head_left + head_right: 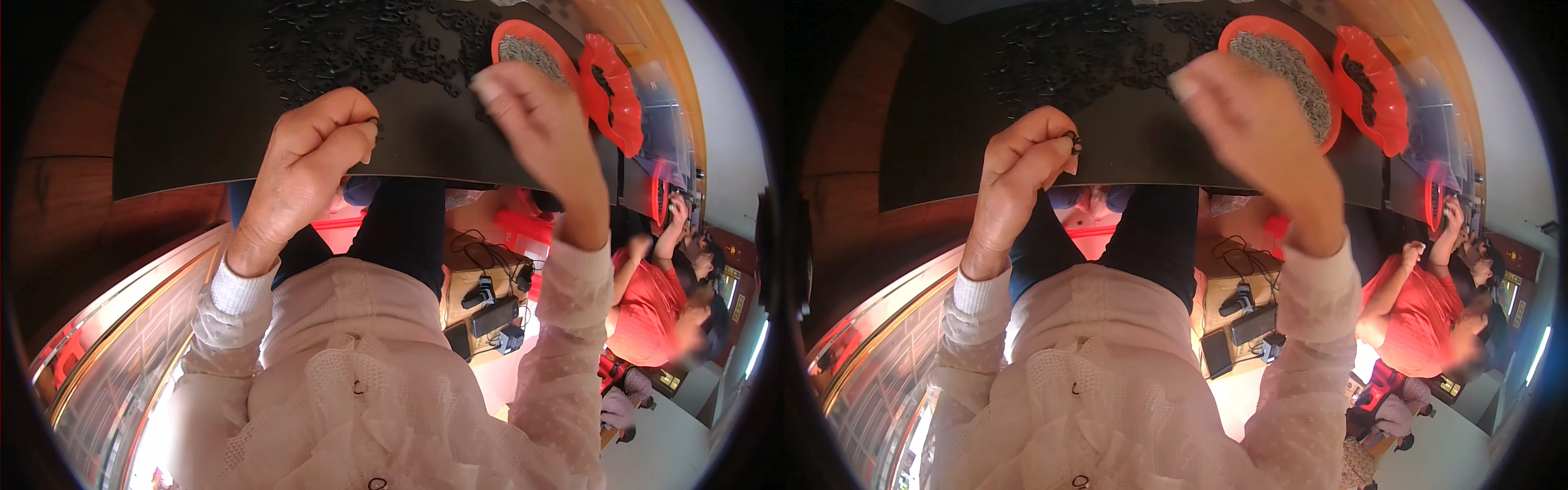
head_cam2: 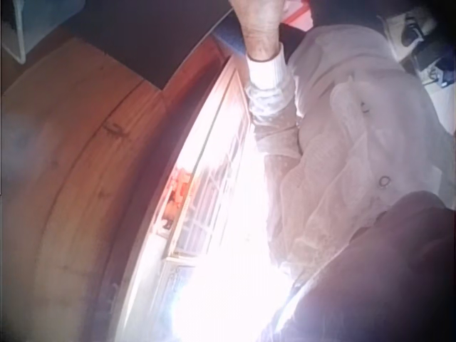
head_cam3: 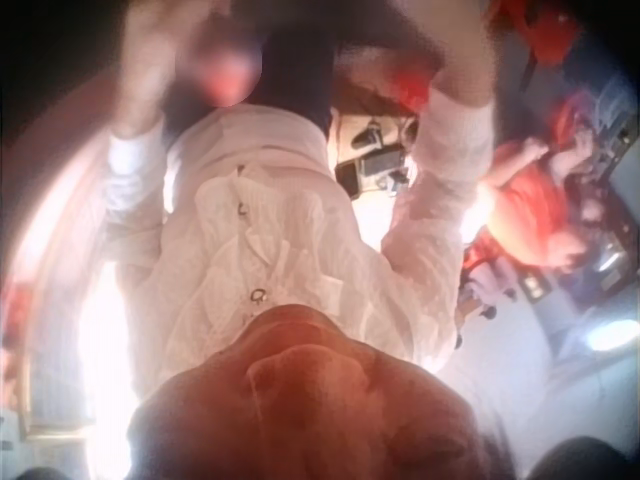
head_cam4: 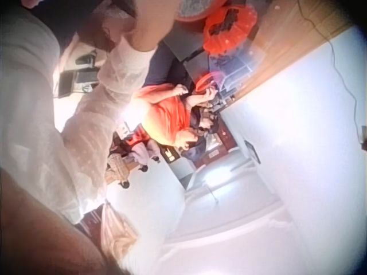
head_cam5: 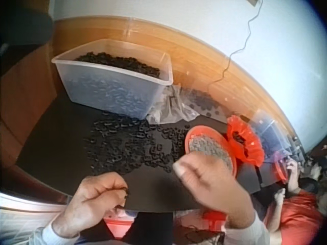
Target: The person repeatedly picks up small screws from a red tray and black plastic parts from a table, then inserts the screws into the parts by hand. The assembled units are placed back onto the table. The process is repetitive and continues throughout the clip.
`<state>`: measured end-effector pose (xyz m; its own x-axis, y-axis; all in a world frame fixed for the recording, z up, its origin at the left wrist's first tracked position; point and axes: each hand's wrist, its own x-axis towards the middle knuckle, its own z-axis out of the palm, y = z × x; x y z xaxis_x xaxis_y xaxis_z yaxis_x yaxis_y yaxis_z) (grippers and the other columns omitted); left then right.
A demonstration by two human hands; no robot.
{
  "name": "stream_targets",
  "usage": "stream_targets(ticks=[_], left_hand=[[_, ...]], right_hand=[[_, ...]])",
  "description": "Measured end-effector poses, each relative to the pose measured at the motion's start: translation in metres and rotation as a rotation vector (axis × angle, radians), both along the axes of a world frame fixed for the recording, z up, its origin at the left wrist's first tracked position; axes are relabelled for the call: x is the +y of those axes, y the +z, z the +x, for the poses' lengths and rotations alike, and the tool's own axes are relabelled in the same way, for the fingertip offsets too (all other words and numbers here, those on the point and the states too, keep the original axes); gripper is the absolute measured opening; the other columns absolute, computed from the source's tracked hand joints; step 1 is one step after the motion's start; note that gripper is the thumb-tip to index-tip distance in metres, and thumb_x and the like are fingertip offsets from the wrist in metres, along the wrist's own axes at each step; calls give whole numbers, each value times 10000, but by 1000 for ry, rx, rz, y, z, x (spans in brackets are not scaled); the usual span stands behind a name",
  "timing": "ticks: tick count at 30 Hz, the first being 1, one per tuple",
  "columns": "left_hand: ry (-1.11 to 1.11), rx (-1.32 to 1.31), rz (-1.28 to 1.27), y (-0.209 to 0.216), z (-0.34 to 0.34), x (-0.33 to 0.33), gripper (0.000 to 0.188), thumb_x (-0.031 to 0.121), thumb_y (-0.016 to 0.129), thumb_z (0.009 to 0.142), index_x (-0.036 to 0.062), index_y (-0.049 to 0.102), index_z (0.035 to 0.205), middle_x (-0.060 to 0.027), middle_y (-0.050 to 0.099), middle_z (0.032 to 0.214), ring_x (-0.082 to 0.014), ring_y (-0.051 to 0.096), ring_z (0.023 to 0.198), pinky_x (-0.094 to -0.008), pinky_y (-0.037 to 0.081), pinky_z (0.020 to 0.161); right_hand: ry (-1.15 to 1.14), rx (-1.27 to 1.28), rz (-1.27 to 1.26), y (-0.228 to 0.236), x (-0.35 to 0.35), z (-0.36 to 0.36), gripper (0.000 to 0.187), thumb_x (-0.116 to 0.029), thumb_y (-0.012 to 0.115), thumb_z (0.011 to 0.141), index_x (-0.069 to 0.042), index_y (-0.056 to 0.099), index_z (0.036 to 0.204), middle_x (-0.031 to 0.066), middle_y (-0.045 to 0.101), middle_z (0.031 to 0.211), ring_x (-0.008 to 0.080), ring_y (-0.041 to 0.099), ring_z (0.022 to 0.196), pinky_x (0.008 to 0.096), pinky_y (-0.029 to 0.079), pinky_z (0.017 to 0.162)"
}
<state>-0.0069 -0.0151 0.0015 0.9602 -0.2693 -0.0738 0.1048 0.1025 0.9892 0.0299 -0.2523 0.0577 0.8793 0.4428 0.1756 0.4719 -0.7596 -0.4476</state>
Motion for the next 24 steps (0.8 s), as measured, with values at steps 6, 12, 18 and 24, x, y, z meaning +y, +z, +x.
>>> stream_targets(ticks=[6, 12, 18, 24], left_hand=[[-3, 21, 10, 0, -1, 2, 104, 66, 491, 815, 9, 576, 795, 23, 488, 631, -35, 427, 542, -202, 324, 476], [-11, -69, 5, -4, -2, 2, 104, 53, 489, 833, 5, 573, 794, 27, 476, 621, -34, 413, 531, -208, 328, 473], [-12, -77, 0, -5, -2, 2, 92, 32, 497, 846, 5, 572, 798, 37, 466, 617, -28, 411, 542, -204, 323, 476], [-33, -174, 1, -14, -1, 2, 82, 20, 526, 851, 10, 568, 782, 47, 458, 622, -17, 394, 547, -206, 315, 473]], right_hand=[[-285, -141, -168, -16, -74, 51, 211, -234, 584, 892, -24, 591, 912, 170, 594, 741, 342, 589, 701, 399, 468, 626], [-254, -157, -303, -27, -85, 57, 213, -225, 588, 878, -16, 613, 913, 181, 613, 759, 350, 605, 718, 401, 472, 663], [-332, -55, -106, -19, -71, 53, 227, -236, 601, 874, -10, 608, 890, 187, 607, 756, 358, 604, 728, 400, 470, 672], [-232, -89, -180, -32, -79, 57, 233, -233, 624, 869, -8, 616, 929, 182, 620, 771, 345, 596, 702, 374, 467, 666]])
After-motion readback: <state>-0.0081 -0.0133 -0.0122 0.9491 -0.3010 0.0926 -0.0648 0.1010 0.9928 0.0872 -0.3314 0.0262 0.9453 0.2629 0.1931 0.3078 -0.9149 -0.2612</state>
